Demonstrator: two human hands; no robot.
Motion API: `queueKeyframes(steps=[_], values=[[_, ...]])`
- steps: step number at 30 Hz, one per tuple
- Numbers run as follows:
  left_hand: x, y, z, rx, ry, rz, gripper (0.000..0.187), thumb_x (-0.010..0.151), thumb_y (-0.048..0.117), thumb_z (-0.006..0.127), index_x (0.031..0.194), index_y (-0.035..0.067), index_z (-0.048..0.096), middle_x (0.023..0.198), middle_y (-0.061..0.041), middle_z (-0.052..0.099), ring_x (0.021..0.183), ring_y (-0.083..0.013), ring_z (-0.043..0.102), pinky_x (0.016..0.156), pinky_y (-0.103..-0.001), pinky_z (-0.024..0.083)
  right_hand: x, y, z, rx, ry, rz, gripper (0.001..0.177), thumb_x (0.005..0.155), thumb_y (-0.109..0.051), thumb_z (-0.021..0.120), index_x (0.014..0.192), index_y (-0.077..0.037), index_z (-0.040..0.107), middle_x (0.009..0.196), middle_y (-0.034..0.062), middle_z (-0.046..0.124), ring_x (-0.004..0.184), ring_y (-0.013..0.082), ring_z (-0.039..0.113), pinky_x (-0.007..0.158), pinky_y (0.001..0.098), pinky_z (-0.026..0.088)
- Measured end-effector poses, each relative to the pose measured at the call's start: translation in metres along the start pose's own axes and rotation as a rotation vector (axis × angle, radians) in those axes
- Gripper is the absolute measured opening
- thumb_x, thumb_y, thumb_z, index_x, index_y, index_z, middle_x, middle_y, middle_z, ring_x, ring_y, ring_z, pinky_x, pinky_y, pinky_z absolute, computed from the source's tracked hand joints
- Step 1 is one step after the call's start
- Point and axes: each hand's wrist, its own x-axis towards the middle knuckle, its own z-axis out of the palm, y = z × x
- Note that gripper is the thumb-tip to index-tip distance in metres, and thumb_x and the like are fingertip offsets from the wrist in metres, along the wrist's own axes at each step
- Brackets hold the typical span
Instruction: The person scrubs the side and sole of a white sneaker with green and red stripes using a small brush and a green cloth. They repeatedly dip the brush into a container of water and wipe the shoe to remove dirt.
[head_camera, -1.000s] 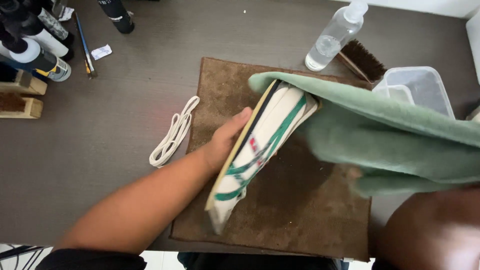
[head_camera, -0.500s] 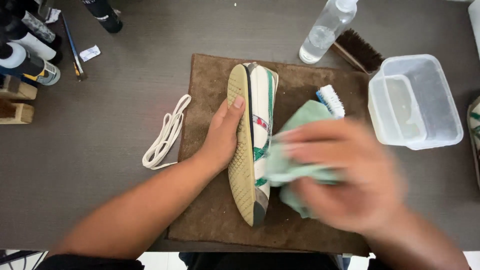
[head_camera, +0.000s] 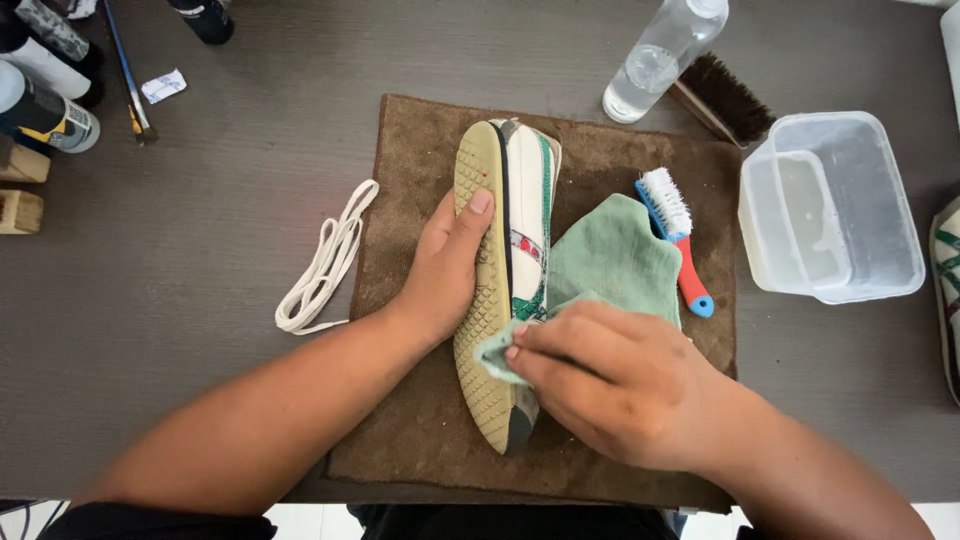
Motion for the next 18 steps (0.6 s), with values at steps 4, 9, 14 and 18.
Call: queueKeyframes(steps=[4,9,14,18], values=[[-0.001,0.001,0.002,-0.013,0.029,-0.01,0.051,0.094,0.043,0.054,0.132,0.01,0.06,0.117,-0.008,0.072,0.1,-0.018,0.068,0.089,-0.034,0.057,-0.001,-0.004,-0.004,0.003,-0.069,-0.061,0.021,0.104,-0.007,0.052,0.11,0.008,0.066,0.108,0.0186,0.061,0.078,0.0316,0.061,0.07,0.0383,0.054],[-0.002,0.0,0.002,-0.009,0.044,-0.01,0.05,0.094,0.044,0.055,0.131,0.01,0.06,0.115,-0.008,0.072,0.1,-0.0175,0.067,0.089,-0.034,0.057,-0.006,-0.014,-0.007,-0.011,-0.148,-0.091,0.015,0.103,0.0,0.054,0.108,0.009,0.064,0.112,0.0206,0.06,0.081,0.0317,0.06,0.061,0.0392,0.053],[0.0,0.0,0.003,-0.018,0.049,-0.029,0.056,0.09,0.045,0.057,0.134,0.011,0.059,0.121,-0.008,0.072,0.107,-0.0191,0.068,0.096,-0.036,0.058,-0.001,-0.023,-0.01,0.094,-0.169,-0.154,0.017,0.106,-0.003,0.055,0.101,0.011,0.063,0.099,0.0164,0.058,0.08,0.0323,0.058,0.065,0.0374,0.053],[-0.003,0.008,0.003,0.033,0.034,-0.052,0.057,0.09,0.048,0.054,0.134,0.011,0.058,0.116,-0.009,0.073,0.101,-0.0205,0.07,0.092,-0.037,0.06,-0.011,-0.032,0.003,0.193,-0.291,-0.175,0.021,0.11,-0.003,0.05,0.097,0.008,0.062,0.098,0.0161,0.056,0.07,0.0294,0.046,0.053,0.0401,0.038]])
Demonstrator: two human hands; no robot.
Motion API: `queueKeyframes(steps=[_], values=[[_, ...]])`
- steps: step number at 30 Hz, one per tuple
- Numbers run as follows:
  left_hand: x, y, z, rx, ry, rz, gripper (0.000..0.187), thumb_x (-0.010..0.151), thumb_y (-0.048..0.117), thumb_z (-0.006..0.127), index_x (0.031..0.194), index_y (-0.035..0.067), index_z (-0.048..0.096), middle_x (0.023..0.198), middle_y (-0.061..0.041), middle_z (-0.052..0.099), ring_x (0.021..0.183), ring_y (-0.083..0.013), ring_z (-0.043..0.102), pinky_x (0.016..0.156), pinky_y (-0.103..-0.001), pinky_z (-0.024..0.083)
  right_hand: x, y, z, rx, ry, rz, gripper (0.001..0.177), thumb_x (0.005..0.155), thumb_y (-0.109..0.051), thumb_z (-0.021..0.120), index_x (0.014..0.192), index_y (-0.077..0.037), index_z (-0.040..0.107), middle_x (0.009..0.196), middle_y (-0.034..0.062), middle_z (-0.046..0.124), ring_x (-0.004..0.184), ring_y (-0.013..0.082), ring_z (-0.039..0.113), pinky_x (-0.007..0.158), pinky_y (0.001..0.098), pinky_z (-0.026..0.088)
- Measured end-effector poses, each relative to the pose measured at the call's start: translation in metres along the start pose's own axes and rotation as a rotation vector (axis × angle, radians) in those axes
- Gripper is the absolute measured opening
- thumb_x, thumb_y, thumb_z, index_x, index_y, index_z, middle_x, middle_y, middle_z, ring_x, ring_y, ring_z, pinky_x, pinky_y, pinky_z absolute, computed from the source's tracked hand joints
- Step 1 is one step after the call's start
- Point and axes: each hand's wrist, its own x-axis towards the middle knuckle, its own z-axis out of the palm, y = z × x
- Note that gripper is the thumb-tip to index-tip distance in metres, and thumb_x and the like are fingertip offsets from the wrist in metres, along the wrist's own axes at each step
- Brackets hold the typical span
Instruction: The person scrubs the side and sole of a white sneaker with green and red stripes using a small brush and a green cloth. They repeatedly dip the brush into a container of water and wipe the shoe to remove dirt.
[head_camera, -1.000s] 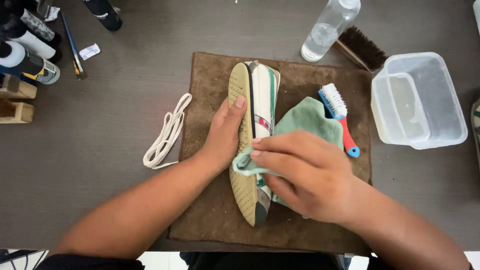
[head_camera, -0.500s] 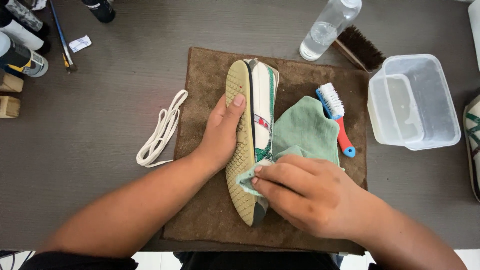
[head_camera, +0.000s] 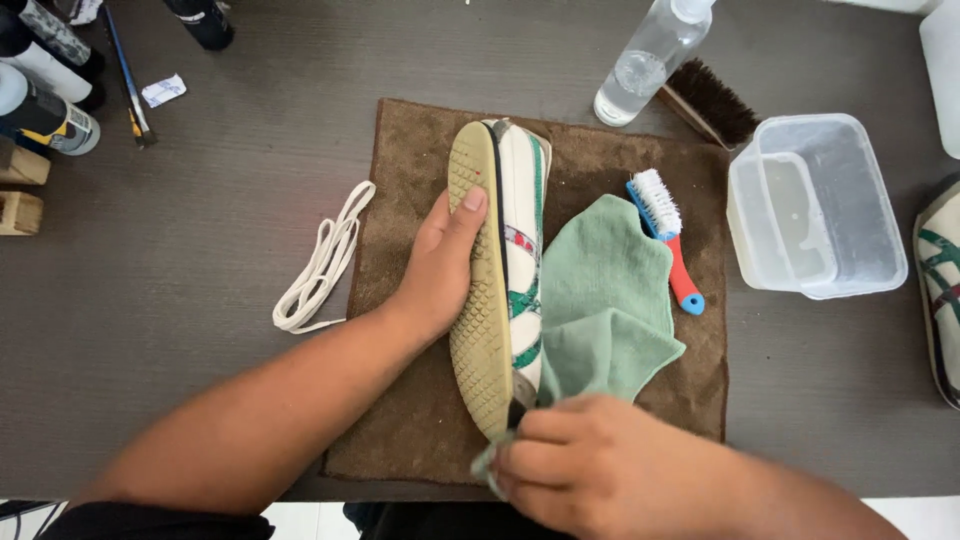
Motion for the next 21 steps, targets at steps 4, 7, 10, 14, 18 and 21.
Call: queueKeyframes(steps=[4,7,10,14,18,21], values=[[0.001,-0.002,-0.004,0.024,-0.07,0.031,0.058,0.093,0.053,0.046,0.129,0.01,0.061,0.108,-0.01,0.072,0.099,-0.021,0.068,0.092,-0.037,0.057,-0.043,0.01,0.006,0.133,0.173,0.078,0.019,0.104,-0.008,0.048,0.11,0.001,0.064,0.111,0.0138,0.066,0.088,0.0283,0.064,0.073,0.0402,0.051],[0.002,-0.008,-0.009,-0.091,-0.132,0.059,0.057,0.096,0.05,0.047,0.128,0.006,0.063,0.108,-0.012,0.072,0.098,-0.0227,0.068,0.089,-0.037,0.057,-0.056,0.016,-0.008,0.004,0.365,0.279,0.022,0.095,-0.012,0.058,0.113,-0.003,0.065,0.116,0.0153,0.069,0.1,0.0271,0.075,0.089,0.0369,0.062],[0.004,-0.012,-0.011,-0.161,-0.174,0.056,0.055,0.098,0.047,0.047,0.128,0.004,0.064,0.108,-0.014,0.073,0.097,-0.0241,0.069,0.087,-0.039,0.058,-0.064,0.027,-0.006,-0.17,0.3,0.61,0.053,0.08,-0.034,0.076,0.123,-0.008,0.06,0.135,0.0155,0.056,0.117,0.0293,0.063,0.095,0.0396,0.055],[0.005,-0.016,-0.011,-0.307,-0.231,0.026,0.066,0.098,0.046,0.047,0.143,-0.002,0.057,0.128,-0.021,0.069,0.115,-0.0309,0.068,0.098,-0.043,0.056,-0.075,0.052,0.021,-0.196,-0.142,1.099,0.112,0.066,-0.059,0.089,0.157,-0.022,0.035,0.157,0.0069,0.042,0.139,0.032,0.043,0.102,0.0494,0.045],[0.012,-0.028,-0.019,-0.38,-0.285,-0.07,0.076,0.092,0.054,0.048,0.146,0.001,0.054,0.127,-0.024,0.067,0.113,-0.0368,0.066,0.096,-0.049,0.054,-0.074,0.061,0.025,-0.244,-0.105,0.998,0.082,0.068,-0.027,0.079,0.145,-0.024,0.052,0.127,-0.0001,0.058,0.11,0.0245,0.063,0.067,0.0442,0.059],[0.018,-0.038,-0.028,-0.454,-0.374,-0.005,0.076,0.098,0.054,0.046,0.146,-0.004,0.053,0.126,-0.027,0.067,0.112,-0.037,0.067,0.092,-0.048,0.055,-0.069,0.071,0.012,-0.204,-0.082,0.901,0.071,0.066,-0.023,0.08,0.134,-0.018,0.06,0.12,0.004,0.066,0.104,0.0296,0.067,0.078,0.0454,0.056]])
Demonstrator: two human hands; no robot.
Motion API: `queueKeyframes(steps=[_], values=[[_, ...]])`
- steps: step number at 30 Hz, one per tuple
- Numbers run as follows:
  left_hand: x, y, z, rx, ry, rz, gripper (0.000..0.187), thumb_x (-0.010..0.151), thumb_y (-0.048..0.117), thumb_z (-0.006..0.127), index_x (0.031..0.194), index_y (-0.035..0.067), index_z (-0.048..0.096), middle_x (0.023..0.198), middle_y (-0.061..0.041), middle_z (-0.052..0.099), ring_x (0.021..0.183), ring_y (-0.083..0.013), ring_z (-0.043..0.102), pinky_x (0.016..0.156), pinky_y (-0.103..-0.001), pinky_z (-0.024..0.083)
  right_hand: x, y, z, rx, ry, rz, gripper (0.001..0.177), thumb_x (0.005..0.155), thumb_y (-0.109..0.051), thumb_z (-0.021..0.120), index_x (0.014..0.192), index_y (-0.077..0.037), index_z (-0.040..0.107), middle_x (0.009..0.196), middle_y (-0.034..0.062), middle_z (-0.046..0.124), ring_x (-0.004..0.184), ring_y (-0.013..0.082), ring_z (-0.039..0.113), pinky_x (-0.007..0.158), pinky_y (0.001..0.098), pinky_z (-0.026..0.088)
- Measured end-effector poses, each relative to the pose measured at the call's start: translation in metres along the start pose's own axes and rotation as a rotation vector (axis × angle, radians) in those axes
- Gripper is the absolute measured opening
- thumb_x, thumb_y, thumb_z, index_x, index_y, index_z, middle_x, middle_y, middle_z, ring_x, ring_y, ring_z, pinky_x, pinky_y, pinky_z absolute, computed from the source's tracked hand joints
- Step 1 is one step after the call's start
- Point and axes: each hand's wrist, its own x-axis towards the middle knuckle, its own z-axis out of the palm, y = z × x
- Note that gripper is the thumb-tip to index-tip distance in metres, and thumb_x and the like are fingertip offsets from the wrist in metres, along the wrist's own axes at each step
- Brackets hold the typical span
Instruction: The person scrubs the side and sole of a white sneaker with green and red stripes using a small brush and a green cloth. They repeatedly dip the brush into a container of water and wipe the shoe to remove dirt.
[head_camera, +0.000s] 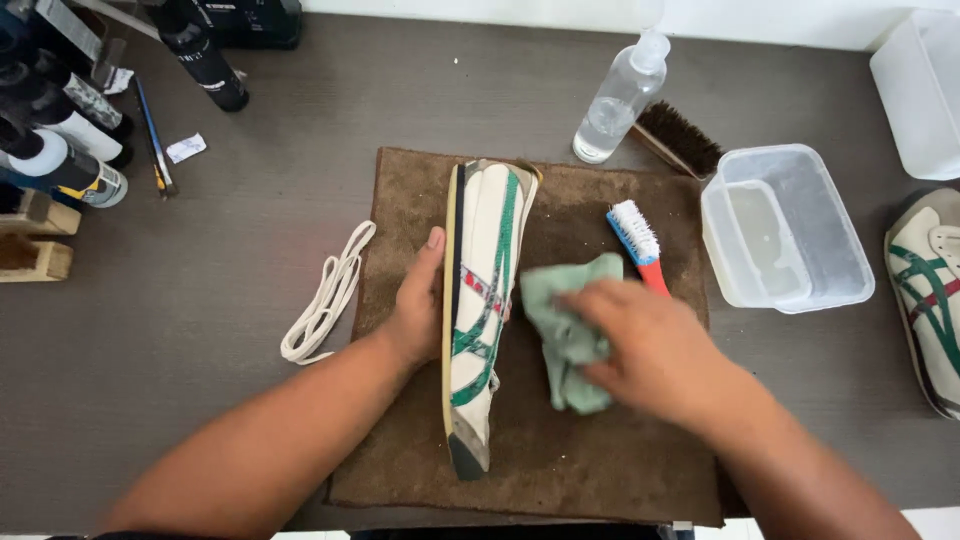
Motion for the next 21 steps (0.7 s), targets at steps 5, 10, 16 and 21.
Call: queueKeyframes(steps=[5,10,16,21], values=[[-0.008,0.009,0.005,-0.067,-0.144,-0.068,0.087,0.091,0.069,0.045,0.129,-0.008,0.058,0.097,-0.024,0.066,0.075,-0.0336,0.064,0.061,-0.042,0.053,0.022,0.002,-0.032,0.111,0.505,0.001,0.068,0.075,-0.016,0.075,0.14,-0.007,0.059,0.125,0.0155,0.065,0.113,0.0334,0.065,0.094,0.0411,0.05],[-0.008,0.013,0.02,-0.07,-0.231,0.042,0.075,0.098,0.065,0.036,0.116,-0.003,0.062,0.087,-0.024,0.068,0.068,-0.0313,0.068,0.06,-0.039,0.058,0.055,-0.003,-0.016,0.032,0.658,-0.057,0.064,0.072,-0.007,0.077,0.134,-0.004,0.063,0.123,0.0154,0.066,0.115,0.0355,0.067,0.096,0.0429,0.053],[-0.002,0.006,0.016,0.008,-0.279,0.15,0.078,0.102,0.063,0.024,0.103,-0.003,0.066,0.072,-0.025,0.069,0.061,-0.0317,0.072,0.054,-0.038,0.063,0.069,-0.01,-0.004,-0.276,0.182,-0.014,0.074,0.078,-0.036,0.076,0.145,-0.014,0.055,0.132,0.0119,0.062,0.114,0.0363,0.063,0.086,0.0469,0.053],[-0.003,0.004,0.018,0.006,-0.257,0.126,0.071,0.103,0.06,0.029,0.11,-0.001,0.065,0.076,-0.025,0.07,0.063,-0.0316,0.073,0.056,-0.039,0.063,0.043,-0.018,-0.041,-0.142,0.335,-0.164,0.077,0.074,-0.034,0.082,0.14,-0.001,0.059,0.132,0.0246,0.063,0.108,0.0467,0.066,0.08,0.0558,0.053]])
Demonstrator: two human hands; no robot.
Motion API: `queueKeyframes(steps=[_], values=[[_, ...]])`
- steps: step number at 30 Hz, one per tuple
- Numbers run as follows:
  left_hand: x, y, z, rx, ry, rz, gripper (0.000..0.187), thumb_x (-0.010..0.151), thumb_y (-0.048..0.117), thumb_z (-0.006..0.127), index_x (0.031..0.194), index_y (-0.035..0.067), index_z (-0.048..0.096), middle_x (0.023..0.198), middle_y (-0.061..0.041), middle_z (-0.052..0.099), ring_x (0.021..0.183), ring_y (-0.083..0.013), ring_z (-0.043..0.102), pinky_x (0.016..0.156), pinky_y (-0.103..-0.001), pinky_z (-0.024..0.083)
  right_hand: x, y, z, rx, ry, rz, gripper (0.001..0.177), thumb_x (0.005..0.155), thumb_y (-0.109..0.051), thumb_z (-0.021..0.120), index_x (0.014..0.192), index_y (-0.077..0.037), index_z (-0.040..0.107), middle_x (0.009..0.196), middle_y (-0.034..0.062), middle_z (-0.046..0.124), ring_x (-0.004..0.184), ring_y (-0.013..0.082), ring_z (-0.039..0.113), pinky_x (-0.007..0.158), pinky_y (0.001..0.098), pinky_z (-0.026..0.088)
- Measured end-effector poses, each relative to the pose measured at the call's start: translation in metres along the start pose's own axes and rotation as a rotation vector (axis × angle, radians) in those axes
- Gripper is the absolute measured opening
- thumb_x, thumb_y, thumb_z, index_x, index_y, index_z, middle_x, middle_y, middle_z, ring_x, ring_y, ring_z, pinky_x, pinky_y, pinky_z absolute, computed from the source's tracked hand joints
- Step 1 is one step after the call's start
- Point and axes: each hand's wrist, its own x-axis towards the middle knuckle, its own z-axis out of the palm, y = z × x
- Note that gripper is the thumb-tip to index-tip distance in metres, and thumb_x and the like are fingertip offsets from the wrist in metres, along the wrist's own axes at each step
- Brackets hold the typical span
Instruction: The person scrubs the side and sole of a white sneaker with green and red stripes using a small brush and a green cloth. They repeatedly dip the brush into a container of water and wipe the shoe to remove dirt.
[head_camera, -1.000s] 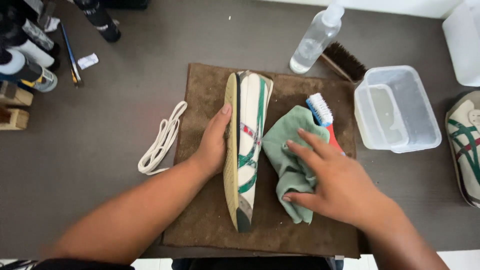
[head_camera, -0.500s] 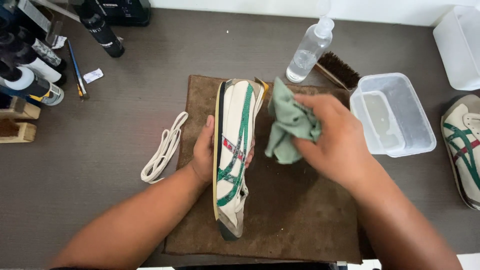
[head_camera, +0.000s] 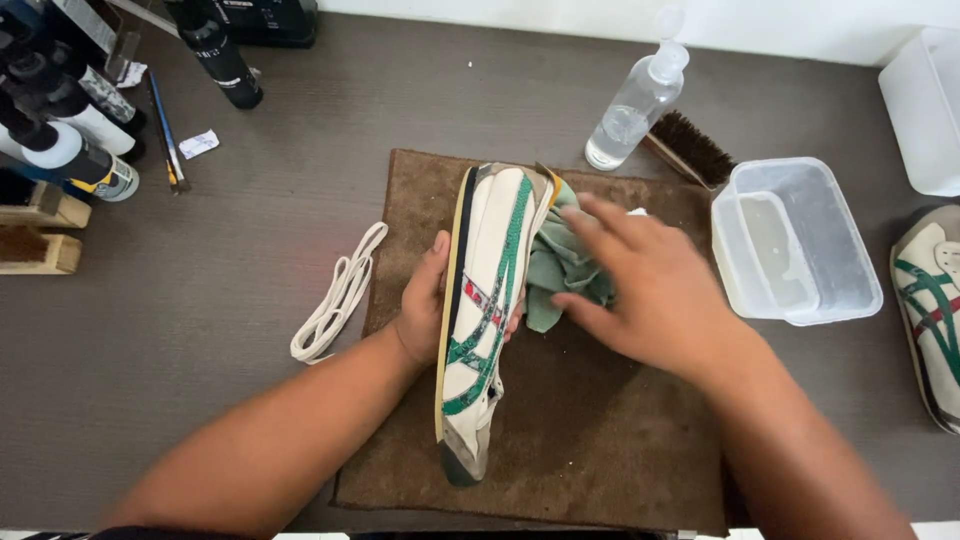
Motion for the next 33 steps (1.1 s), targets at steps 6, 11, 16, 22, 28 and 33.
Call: queueKeyframes(steps=[6,11,16,22,28,33], values=[[-0.002,0.006,0.01,-0.009,0.083,-0.056,0.062,0.105,0.052,0.035,0.109,-0.001,0.067,0.072,-0.024,0.071,0.058,-0.0312,0.072,0.055,-0.039,0.064,-0.069,0.024,0.014,-0.329,0.246,0.335,0.051,0.09,-0.05,0.076,0.13,-0.019,0.072,0.099,-0.0039,0.069,0.082,0.0213,0.071,0.07,0.0327,0.056],[-0.003,0.019,0.037,-0.017,0.186,-0.188,0.06,0.099,0.052,0.048,0.121,0.001,0.069,0.085,-0.022,0.075,0.071,-0.033,0.075,0.065,-0.053,0.066,-0.106,0.038,0.043,-0.591,0.182,0.47,0.049,0.087,-0.058,0.071,0.124,-0.026,0.073,0.094,-0.0073,0.069,0.077,0.0143,0.073,0.064,0.0284,0.057],[-0.022,-0.009,0.015,0.019,0.178,-0.325,0.065,0.097,0.053,0.046,0.123,-0.002,0.069,0.096,-0.028,0.075,0.079,-0.0361,0.076,0.077,-0.057,0.065,-0.105,0.041,0.051,-0.453,-0.012,0.604,0.048,0.088,-0.053,0.066,0.126,-0.024,0.07,0.1,-0.0034,0.07,0.091,0.0187,0.075,0.076,0.0325,0.06],[-0.025,-0.022,-0.015,0.137,-0.045,-0.554,0.051,0.098,0.037,0.051,0.13,0.0,0.067,0.097,-0.019,0.077,0.082,-0.0236,0.074,0.069,-0.045,0.066,-0.084,0.041,0.029,-0.119,-0.137,0.725,0.051,0.089,-0.036,0.069,0.135,-0.015,0.066,0.1,0.0049,0.07,0.095,0.0272,0.074,0.083,0.0377,0.059],[-0.021,-0.011,0.01,0.214,-0.123,-0.625,0.058,0.096,0.029,0.052,0.146,0.0,0.053,0.119,-0.022,0.071,0.102,-0.0249,0.07,0.083,-0.048,0.063,-0.079,0.044,0.032,0.136,-0.15,0.786,0.033,0.09,-0.024,0.068,0.118,-0.008,0.069,0.09,0.0096,0.069,0.082,0.0309,0.075,0.073,0.0385,0.059],[-0.016,0.0,0.028,0.351,-0.291,-0.617,0.075,0.098,0.039,0.056,0.16,0.004,0.033,0.139,-0.018,0.059,0.117,-0.0203,0.059,0.095,-0.043,0.058,-0.093,0.038,0.039,0.444,0.315,0.726,0.023,0.086,-0.005,0.07,0.109,0.0,0.067,0.075,0.0193,0.062,0.067,0.038,0.067,0.058,0.0421,0.052]])
